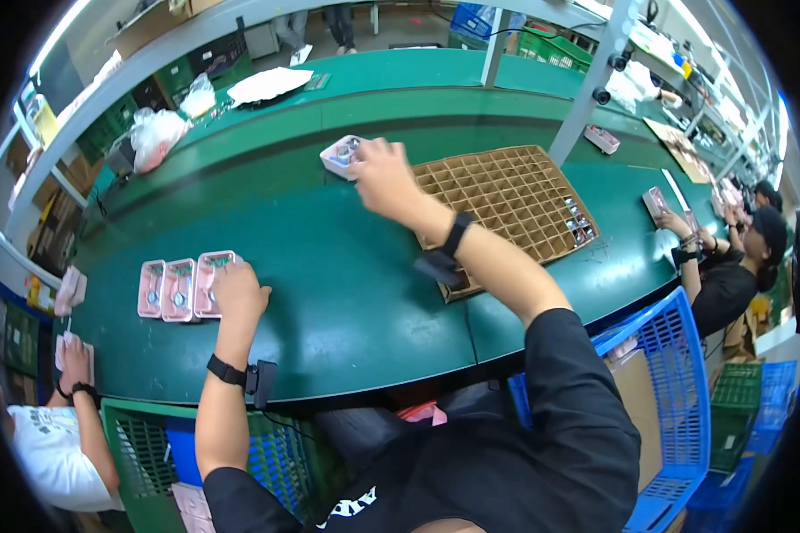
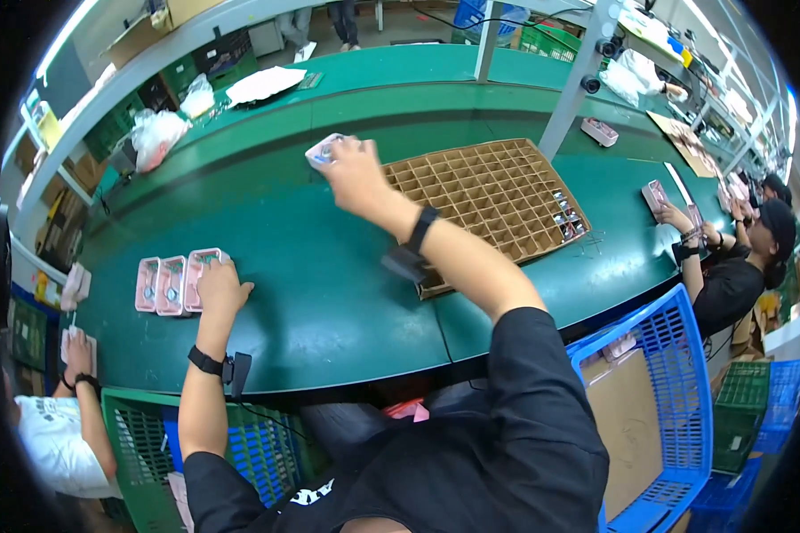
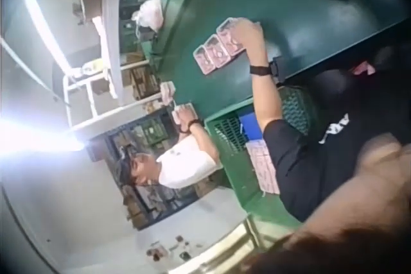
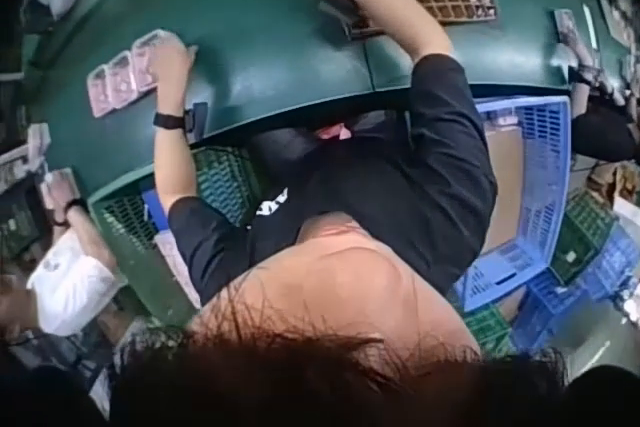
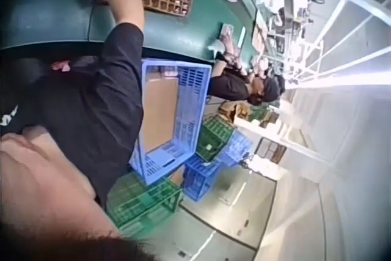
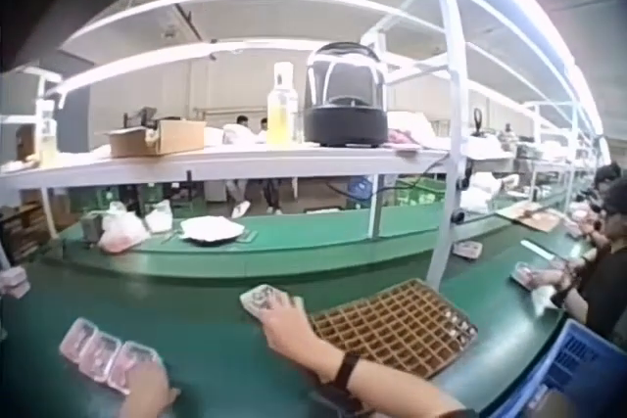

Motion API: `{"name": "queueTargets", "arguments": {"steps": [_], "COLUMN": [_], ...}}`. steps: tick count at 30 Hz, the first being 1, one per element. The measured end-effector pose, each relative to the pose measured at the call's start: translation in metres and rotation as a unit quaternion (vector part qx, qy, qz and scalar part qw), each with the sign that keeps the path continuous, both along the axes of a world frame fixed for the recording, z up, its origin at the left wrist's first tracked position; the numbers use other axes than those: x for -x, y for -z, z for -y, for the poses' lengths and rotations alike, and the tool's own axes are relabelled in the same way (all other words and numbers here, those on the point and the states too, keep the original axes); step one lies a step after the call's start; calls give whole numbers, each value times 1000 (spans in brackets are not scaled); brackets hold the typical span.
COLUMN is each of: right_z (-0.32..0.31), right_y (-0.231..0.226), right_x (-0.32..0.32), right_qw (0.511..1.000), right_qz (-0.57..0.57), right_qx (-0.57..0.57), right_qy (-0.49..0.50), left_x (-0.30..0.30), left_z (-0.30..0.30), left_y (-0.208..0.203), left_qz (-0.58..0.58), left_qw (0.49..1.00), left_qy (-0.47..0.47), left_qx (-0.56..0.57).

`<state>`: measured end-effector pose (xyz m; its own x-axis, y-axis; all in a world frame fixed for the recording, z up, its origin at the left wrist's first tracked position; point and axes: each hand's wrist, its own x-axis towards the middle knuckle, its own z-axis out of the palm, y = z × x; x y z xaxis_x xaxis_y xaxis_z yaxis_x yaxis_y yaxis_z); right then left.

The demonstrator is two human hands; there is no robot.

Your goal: The person assembles electronic devices by picking up a speaker and a circuit board and placing them into a pink plastic housing. They then route the wires, press the components into place, and set the completed housing onto the green workbench.

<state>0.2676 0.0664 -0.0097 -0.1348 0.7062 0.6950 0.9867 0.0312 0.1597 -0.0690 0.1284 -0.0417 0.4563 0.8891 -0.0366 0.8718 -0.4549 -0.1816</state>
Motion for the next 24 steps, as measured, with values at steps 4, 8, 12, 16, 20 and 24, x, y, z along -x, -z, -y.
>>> {"name": "queueTargets", "arguments": {"steps": [4,8,12,16,20,24], "right_z": [59,188,240,259,292,255], "right_y": [-24,-7,13,40,46,34], "right_x": [-108,-245,-274,-324,-385,-357], "right_qw": [968,778,742,811,855,797], "right_qz": [-123,-118,-152,-145,-174,-495], "right_qx": [64,288,321,325,220,194], "right_qy": [209,545,569,464,437,287], "left_x": [20,11,7,-10,-46,-43], "left_z": [21,12,4,34,87,117], "left_y": [-11,1,-5,-2,-5,-29], "left_qz": [40,6,72,205,290,299], "left_qw": [987,991,992,960,880,853], "left_qy": [-16,-11,44,190,365,424], "left_qx": [-152,-132,-98,-2,94,62]}}
